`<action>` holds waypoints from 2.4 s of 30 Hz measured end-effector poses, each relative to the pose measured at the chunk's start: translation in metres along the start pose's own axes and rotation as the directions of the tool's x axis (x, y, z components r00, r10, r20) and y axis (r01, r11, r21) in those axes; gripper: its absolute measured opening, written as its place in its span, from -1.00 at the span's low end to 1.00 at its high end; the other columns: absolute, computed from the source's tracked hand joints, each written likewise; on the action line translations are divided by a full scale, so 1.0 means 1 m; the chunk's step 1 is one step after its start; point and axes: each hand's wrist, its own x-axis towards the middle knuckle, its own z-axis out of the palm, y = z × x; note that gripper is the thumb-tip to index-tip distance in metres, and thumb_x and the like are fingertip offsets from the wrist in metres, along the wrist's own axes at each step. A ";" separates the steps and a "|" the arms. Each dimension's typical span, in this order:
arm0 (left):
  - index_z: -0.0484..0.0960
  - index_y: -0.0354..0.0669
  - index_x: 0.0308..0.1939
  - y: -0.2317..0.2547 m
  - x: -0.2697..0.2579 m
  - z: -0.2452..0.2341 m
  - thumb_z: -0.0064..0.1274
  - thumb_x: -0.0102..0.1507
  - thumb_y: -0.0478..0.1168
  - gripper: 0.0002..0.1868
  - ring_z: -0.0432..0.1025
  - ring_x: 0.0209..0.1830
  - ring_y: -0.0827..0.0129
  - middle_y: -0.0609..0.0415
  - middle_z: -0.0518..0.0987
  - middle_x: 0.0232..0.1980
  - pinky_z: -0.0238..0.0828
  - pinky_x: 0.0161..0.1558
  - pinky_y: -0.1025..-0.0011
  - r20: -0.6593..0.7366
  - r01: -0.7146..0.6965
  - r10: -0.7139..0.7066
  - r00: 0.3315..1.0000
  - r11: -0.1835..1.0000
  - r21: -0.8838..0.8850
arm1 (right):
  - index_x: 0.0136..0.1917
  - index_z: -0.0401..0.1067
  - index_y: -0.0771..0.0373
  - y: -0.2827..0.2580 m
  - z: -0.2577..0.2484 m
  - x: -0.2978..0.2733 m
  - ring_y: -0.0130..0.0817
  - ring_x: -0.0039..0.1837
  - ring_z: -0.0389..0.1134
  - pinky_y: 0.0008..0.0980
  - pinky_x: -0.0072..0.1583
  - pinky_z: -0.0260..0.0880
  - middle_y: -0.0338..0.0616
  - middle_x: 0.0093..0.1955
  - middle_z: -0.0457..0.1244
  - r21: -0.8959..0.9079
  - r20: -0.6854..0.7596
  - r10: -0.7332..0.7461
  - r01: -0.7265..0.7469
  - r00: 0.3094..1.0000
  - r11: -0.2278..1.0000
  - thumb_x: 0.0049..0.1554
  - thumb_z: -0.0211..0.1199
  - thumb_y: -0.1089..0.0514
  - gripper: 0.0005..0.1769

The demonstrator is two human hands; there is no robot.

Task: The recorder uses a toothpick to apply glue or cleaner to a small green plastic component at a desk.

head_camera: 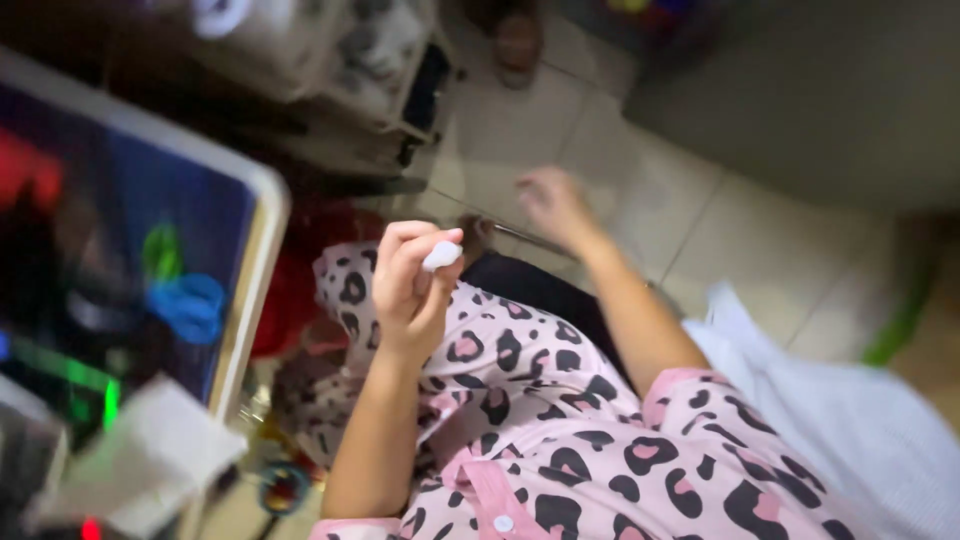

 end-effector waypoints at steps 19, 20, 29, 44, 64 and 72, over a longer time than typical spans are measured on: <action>0.59 -0.25 0.11 -0.106 0.086 0.166 0.07 0.30 -0.62 -0.65 0.49 0.09 0.32 -0.01 0.41 0.13 0.52 0.14 0.46 0.291 0.214 -0.155 0.944 0.959 -0.185 | -0.03 0.57 0.18 0.336 0.048 -0.114 -0.12 -0.02 0.47 -0.21 0.03 0.46 -0.03 -0.08 0.42 0.047 -0.094 0.704 -0.703 0.704 0.709 0.09 0.31 0.16 -0.84; 0.59 -0.25 0.11 -0.109 0.089 0.167 0.10 0.28 -0.61 -0.64 0.50 0.09 0.32 -0.01 0.44 0.13 0.51 0.13 0.46 0.258 0.195 -0.156 0.953 0.972 -0.134 | -0.06 0.57 0.17 0.340 0.058 -0.115 -0.05 -0.01 0.45 -0.14 0.05 0.44 0.00 -0.09 0.41 -0.052 0.026 0.723 -0.721 0.690 0.691 0.06 0.28 0.18 -0.84; 0.64 -0.23 0.07 -0.134 0.107 0.117 0.22 0.22 -0.55 -0.64 0.50 0.07 0.31 -0.02 0.50 0.11 0.50 0.08 0.46 0.133 0.190 -0.194 0.972 0.981 0.040 | 0.05 0.55 0.12 0.296 0.227 -0.116 0.06 0.21 0.36 0.07 0.15 0.37 0.00 0.34 0.22 -0.395 0.590 0.248 0.007 0.769 0.919 0.10 0.21 0.09 -0.74; 0.68 -0.28 0.03 -0.218 0.133 0.061 0.19 0.21 -0.50 -0.70 0.55 0.09 0.23 -0.07 0.57 0.08 0.55 0.11 0.39 0.166 0.365 -0.370 0.914 0.929 0.063 | 0.32 0.35 0.33 0.347 0.361 -0.138 0.19 0.06 0.39 0.30 0.07 0.37 0.22 0.02 0.34 -0.500 0.624 0.115 0.281 0.773 0.819 0.10 0.17 0.12 -0.47; 0.65 -0.34 0.05 -0.228 0.139 0.064 0.24 0.24 -0.50 -0.70 0.60 0.09 0.20 -0.10 0.57 0.07 0.60 0.13 0.37 0.219 0.388 -0.376 0.901 0.921 -0.017 | 0.12 0.45 0.22 0.362 0.397 -0.138 0.03 0.13 0.42 0.00 0.07 0.48 0.09 0.11 0.37 -0.214 0.709 0.189 -0.048 0.680 0.976 0.19 0.04 0.14 -0.71; 0.67 -0.26 0.05 -0.230 0.136 0.066 0.15 0.24 -0.46 -0.71 0.56 0.00 0.27 -0.05 0.59 0.03 0.54 -0.01 0.46 0.188 0.379 -0.388 0.902 0.922 0.083 | 0.16 0.37 0.45 0.341 0.345 -0.094 0.03 -0.02 0.44 0.00 -0.10 0.48 0.22 0.04 0.34 -0.492 0.596 0.267 0.082 0.757 0.867 0.17 0.08 0.21 -0.66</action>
